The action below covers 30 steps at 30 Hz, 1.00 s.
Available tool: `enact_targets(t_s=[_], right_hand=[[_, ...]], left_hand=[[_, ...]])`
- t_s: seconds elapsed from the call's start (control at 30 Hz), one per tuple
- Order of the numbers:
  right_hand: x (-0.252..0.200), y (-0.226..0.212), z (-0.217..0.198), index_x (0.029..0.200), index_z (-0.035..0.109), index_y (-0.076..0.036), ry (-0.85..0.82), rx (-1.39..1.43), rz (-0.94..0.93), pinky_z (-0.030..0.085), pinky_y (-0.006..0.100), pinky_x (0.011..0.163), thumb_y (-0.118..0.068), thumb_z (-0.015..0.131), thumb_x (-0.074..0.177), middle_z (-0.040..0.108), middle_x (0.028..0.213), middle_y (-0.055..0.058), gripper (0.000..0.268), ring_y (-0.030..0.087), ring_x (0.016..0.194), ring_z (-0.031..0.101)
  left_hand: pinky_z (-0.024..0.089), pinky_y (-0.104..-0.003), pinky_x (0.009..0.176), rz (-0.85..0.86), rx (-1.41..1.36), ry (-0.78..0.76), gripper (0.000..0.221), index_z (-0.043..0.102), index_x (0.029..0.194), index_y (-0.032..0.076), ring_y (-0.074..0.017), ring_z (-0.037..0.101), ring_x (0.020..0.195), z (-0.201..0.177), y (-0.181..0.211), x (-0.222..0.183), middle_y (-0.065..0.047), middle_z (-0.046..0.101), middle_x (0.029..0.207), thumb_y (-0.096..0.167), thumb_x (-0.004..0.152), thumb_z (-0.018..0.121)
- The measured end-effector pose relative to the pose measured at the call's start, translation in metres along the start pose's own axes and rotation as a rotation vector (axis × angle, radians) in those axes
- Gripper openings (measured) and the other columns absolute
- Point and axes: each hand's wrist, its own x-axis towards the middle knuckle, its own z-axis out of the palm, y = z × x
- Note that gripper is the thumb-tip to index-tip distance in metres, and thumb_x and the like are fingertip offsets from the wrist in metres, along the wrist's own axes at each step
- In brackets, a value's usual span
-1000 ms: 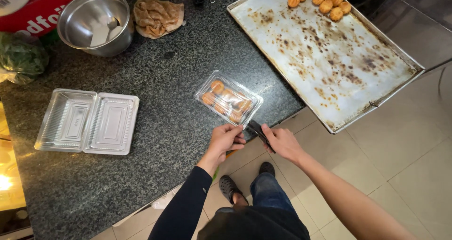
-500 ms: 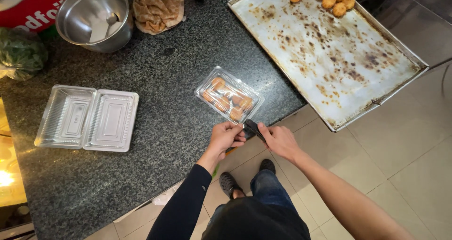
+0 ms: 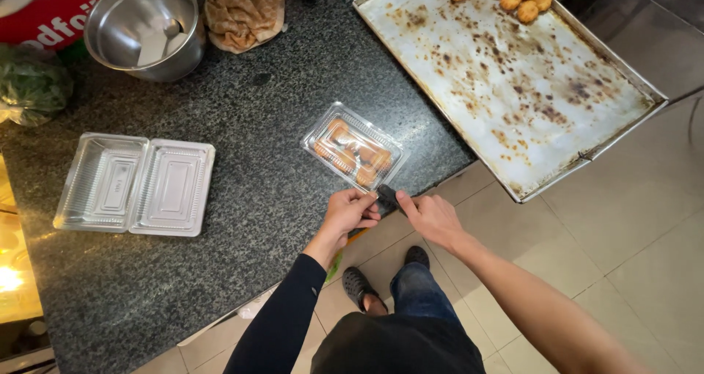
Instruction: The person picks up baked rolls from a metal tray by hand, places them into plastic containers, and then staples the containers shut using a stapler.
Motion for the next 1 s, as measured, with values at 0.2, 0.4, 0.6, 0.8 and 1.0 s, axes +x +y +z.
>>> enact_targets(t_s=[0.2, 0.4, 0.6, 0.8, 1.0], right_hand=[[-0.011, -0.009, -0.039, 0.059, 0.07, -0.007, -0.221, 0.33, 0.127, 0.056, 0.036, 0.066, -0.066, 0.036, 0.098, 0.068, 0.055, 0.007, 0.079, 0.021, 0.057, 0.071], [0.02, 0.038, -0.039, 0.095, 0.072, -0.003, -0.127, 0.821, 0.139, 0.048, 0.034, 0.062, -0.042, 0.071, 0.089, 0.074, 0.074, 0.007, 0.039, 0.013, 0.065, 0.067], [0.02, -0.007, -0.089, 0.136, 0.064, -0.014, -0.239, 0.73, 0.289, 0.056, 0.033, 0.066, -0.058, 0.052, 0.094, 0.07, 0.083, 0.006, 0.062, 0.017, 0.064, 0.071], [0.015, -0.042, -0.102, 0.142, 0.063, -0.025, -0.358, 0.549, 0.35, 0.056, 0.035, 0.06, -0.063, 0.038, 0.097, 0.061, 0.078, 0.012, 0.064, 0.02, 0.061, 0.066], [0.022, -0.027, -0.089, 0.147, 0.051, -0.015, -0.486, 0.816, 0.133, 0.056, 0.034, 0.062, -0.038, 0.064, 0.092, 0.077, 0.095, 0.019, 0.061, 0.016, 0.058, 0.068]], left_hand=[[0.065, -0.031, 0.059, 0.002, 0.049, -0.017, 0.024, 0.066, 0.092, -0.002, -0.0164, 0.072, 0.068, -0.018, 0.003, 0.007, -0.008, 0.069, 0.079, 0.021, 0.096, 0.067], [0.064, -0.035, 0.057, -0.103, 0.443, 0.054, 0.036, 0.068, 0.106, 0.005, -0.0187, 0.07, 0.067, -0.057, 0.064, -0.028, -0.006, 0.066, 0.08, 0.038, 0.094, 0.058], [0.066, -0.041, 0.065, -0.166, 1.106, 0.111, 0.042, 0.075, 0.113, 0.009, -0.0256, 0.075, 0.072, -0.131, 0.094, -0.021, -0.01, 0.074, 0.08, 0.042, 0.093, 0.057], [0.05, -0.048, 0.101, 0.435, 1.173, 0.542, 0.042, 0.069, 0.124, 0.009, -0.037, 0.06, 0.123, -0.097, 0.113, -0.035, -0.019, 0.065, 0.128, 0.024, 0.086, 0.061], [0.032, -0.06, 0.113, 0.75, 1.283, 0.408, 0.063, 0.056, 0.141, 0.004, -0.0432, 0.039, 0.142, -0.023, 0.09, -0.014, -0.025, 0.046, 0.151, 0.045, 0.094, 0.064]])
